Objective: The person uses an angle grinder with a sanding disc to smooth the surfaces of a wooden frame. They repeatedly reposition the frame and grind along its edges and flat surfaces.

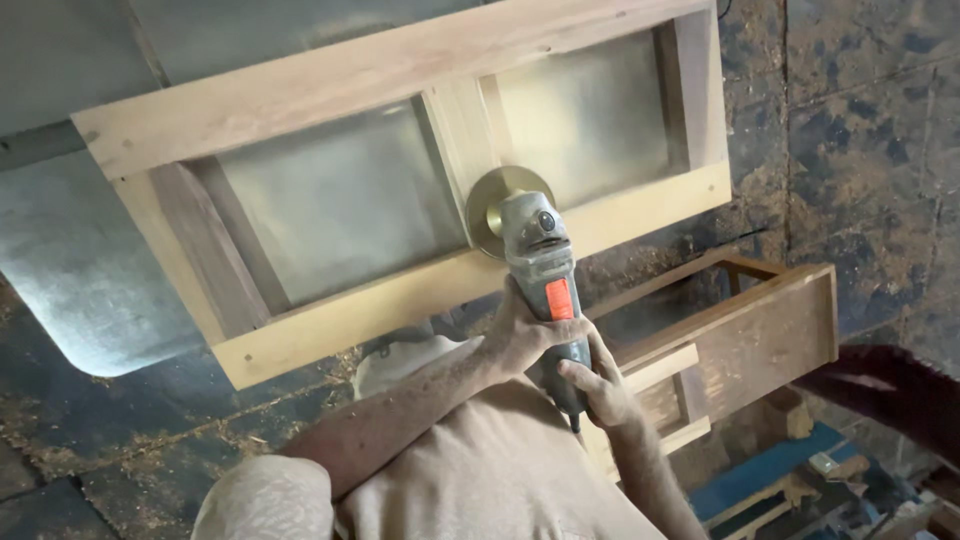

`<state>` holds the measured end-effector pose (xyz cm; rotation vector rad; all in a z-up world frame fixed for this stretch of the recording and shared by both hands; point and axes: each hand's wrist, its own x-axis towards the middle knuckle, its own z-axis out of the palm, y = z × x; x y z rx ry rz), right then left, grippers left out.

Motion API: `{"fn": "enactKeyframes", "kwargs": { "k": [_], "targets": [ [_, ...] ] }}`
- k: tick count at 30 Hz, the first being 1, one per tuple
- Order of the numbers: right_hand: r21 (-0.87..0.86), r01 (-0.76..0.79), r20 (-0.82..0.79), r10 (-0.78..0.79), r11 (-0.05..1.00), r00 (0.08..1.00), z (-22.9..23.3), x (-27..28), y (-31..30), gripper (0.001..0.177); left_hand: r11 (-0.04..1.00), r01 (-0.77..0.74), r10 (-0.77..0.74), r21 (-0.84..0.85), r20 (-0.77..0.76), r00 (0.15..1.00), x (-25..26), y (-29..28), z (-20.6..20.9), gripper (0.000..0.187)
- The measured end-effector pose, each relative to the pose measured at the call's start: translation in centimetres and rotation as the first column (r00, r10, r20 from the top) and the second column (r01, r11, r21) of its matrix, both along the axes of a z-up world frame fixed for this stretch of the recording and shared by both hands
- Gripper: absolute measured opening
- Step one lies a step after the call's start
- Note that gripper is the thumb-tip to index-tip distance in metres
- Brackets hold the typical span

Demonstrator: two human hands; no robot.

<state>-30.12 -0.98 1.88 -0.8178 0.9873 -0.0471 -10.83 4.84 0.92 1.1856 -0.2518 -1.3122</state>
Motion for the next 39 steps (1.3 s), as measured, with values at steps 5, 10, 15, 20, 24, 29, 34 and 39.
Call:
{"fn": "enactKeyframes", "kwargs": {
  "k": [5,10,15,20,24,29,34,39],
  "targets": [
    [-0.012,0.024,0.012,-0.024,1.0,1.0,0.1,-2.5,1.8,0.075,1.0,-0.001,0.002,0.007,-0.054,0.999,-2.4,1.3,0.5,0.083],
    [-0.031,0.036,0.008,-0.036,0.999,0.999,-0.4,-5.9,3.9,0.075,0.998,0.048,-0.044,0.044,-0.094,0.995,-5.2,2.8,0.3,0.088],
    [-0.058,0.073,-0.044,-0.076,0.996,0.996,0.0,-9.0,6.5,0.076,0.997,0.078,-0.078,0.003,-0.047,0.996,-8.7,4.6,-0.1,0.098],
    [-0.109,0.07,-0.194,-0.091,0.992,0.977,1.5,-10.9,8.5,0.084,0.953,0.3,-0.304,0.054,0.155,0.94,-11.3,6.0,0.3,0.099],
    [-0.208,0.114,0.063,-0.103,0.972,0.993,2.8,-12.2,8.0,0.08,0.887,0.455,-0.432,-0.083,0.201,0.879,-14.3,5.0,0.6,0.099],
    [-0.211,0.329,0.119,-0.31,0.92,0.943,4.2,-15.6,8.5,0.07,0.739,0.67,-0.401,0.072,0.846,0.352,-13.8,4.5,-0.7,0.111],
    [-0.212,0.461,0.071,-0.457,0.862,0.887,3.2,-20.9,10.8,0.062,0.652,0.026,-0.727,0.757,0.635,-0.259,-1.3,9.5,-4.8,0.079],
    [-0.217,0.492,0.084,-0.486,0.843,0.87,1.7,-25.7,13.1,0.057,0.802,-0.297,-0.582,0.518,0.566,-0.585,4.0,11.5,-7.0,0.073]
  ]
}}
